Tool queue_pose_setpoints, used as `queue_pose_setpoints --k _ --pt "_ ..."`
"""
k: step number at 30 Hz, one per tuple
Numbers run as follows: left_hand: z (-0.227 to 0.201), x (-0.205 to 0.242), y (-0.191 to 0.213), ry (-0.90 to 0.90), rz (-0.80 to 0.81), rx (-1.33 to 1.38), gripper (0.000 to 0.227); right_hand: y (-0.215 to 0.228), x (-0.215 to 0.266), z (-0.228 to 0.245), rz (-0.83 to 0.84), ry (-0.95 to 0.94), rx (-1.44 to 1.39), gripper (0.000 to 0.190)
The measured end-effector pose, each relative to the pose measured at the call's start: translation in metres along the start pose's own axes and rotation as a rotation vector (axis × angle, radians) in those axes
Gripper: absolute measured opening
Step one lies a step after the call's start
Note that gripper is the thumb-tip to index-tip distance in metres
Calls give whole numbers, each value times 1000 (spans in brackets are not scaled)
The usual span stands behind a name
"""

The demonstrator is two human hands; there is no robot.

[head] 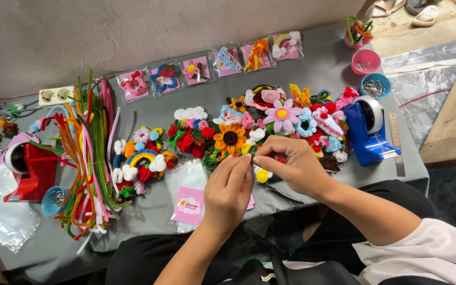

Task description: The person attaches small red felt balls to a green leaf base, clips a wire using shears, and then places the finished flower craft into a plastic bag along with a card.

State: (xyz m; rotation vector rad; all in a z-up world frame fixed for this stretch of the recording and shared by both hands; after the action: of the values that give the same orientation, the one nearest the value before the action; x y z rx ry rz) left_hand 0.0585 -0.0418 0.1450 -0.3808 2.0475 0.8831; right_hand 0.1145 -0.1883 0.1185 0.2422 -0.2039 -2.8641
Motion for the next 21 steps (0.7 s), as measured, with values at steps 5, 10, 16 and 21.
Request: queue_pose_setpoints --k 5,10,16,21 --pt "-2 -1 4 18 -30 32 19 -5 2 -12 6 -29 -170 7" --pt "0 -2 6 46 -21 63 20 -4 0 25 26 118 48 8" --pt "-2 -10 12 148 38 217 17 -3 1 38 71 160 92 9" --pt "17 -1 4 429 92 532 12 -4 4 40 23 244 187 10"
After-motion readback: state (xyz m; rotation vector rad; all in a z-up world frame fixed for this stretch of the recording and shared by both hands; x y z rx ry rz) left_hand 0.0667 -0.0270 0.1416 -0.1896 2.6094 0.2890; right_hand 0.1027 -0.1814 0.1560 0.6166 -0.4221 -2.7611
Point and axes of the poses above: each hand's wrist, its own x-axis away from the middle knuckle, its own y-axis out of the back of the hand, z = x × y, the point moved 7 cm from there along -x, towards the middle knuckle, and after that the axes turned 1 degree about y, right-handed, at the moved point
